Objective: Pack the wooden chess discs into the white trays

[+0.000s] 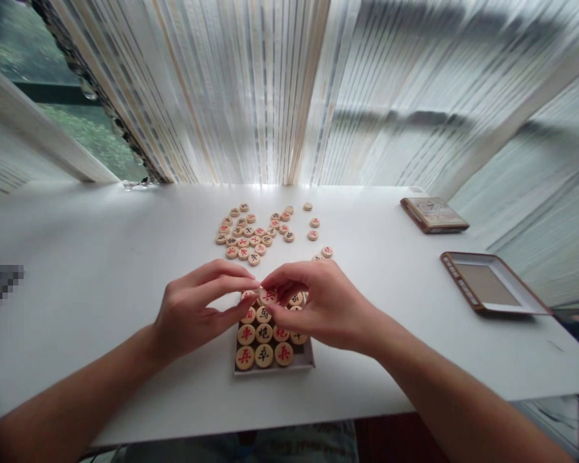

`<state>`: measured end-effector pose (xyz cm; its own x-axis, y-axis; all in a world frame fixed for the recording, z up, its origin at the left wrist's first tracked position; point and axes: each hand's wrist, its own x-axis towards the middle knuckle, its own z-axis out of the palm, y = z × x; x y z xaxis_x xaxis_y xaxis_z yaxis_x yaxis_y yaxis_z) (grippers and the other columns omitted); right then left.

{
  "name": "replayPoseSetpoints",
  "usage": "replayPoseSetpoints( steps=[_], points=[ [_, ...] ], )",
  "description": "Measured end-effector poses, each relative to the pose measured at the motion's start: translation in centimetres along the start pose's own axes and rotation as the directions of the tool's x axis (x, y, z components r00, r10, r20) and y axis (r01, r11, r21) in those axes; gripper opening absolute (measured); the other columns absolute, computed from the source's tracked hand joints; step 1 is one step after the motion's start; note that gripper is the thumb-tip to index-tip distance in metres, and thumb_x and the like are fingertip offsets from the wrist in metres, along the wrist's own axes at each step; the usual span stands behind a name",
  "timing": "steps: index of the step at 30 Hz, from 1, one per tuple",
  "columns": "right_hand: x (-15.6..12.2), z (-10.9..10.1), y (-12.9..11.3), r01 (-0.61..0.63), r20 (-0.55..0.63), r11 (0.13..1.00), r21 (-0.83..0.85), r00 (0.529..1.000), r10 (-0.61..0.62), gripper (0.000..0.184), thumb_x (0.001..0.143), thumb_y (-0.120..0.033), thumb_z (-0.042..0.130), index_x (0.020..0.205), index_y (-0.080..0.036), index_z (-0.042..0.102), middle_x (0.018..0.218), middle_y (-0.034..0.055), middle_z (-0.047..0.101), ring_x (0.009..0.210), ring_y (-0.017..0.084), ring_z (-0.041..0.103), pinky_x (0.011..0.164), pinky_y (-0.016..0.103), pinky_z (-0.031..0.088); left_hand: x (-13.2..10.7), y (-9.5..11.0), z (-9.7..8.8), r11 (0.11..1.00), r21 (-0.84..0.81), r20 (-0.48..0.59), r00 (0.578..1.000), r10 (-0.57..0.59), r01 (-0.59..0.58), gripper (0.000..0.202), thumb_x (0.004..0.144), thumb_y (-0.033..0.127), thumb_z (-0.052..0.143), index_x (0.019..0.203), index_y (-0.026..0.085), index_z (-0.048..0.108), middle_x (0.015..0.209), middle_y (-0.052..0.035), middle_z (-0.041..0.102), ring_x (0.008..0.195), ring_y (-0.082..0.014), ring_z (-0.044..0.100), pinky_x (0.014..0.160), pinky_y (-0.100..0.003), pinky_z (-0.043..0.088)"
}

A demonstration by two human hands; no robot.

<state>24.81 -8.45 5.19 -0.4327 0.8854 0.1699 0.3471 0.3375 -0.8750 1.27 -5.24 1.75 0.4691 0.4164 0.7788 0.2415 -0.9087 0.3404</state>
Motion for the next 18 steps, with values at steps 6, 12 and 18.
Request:
replayPoseSetpoints(
  steps=[6, 12, 18],
  points=[
    [-3.0, -1.0, -0.1, 0.015, -0.008, 0.987, -0.158, 1.0, -0.017, 0.013, 0.087, -0.019, 0.08, 0.1, -0.018, 0.079, 0.091, 0.0027, 0.08, 0.077, 0.014, 0.07, 0.074, 0.026, 0.059, 0.2, 0.1, 0.0, 0.999, 0.016, -0.014, 0.999, -0.035, 0.035, 0.016, 0.09, 0.005, 0.075, 0.103, 0.014, 0.078, 0.098, -0.0081, 0.078, 0.082, -0.0149, 0.074, 0.075, -0.026, 0.062],
    [-5.9, -1.3, 0.4, 0.008, 0.026, 0.971, -0.239, 1.0, -0.002, 0.013, 0.09, -0.017, 0.077, 0.103, -0.021, 0.078, 0.094, 0.0028, 0.075, 0.075, 0.013, 0.062, 0.07, 0.025, 0.054, 0.4, 0.4, -0.2, 0.998, 0.033, -0.003, 0.999, -0.049, 0.049, 0.017, 0.09, 0.006, 0.07, 0.1, 0.017, 0.078, 0.096, -0.0065, 0.079, 0.084, -0.0167, 0.076, 0.076, -0.028, 0.063],
    [-7.4, -0.8, 1.4, 0.011, 0.065, 0.969, -0.246, 0.998, 0.005, 0.017, 0.091, -0.015, 0.077, 0.106, -0.022, 0.077, 0.097, 0.0034, 0.072, 0.077, 0.014, 0.061, 0.069, 0.025, 0.052, 0.5, 0.4, -0.2, 0.997, 0.046, 0.007, 0.998, -0.06, 0.06, 0.017, 0.09, 0.007, 0.069, 0.099, 0.018, 0.078, 0.096, -0.0063, 0.079, 0.084, -0.0167, 0.076, 0.074, -0.028, 0.064]
  ],
)
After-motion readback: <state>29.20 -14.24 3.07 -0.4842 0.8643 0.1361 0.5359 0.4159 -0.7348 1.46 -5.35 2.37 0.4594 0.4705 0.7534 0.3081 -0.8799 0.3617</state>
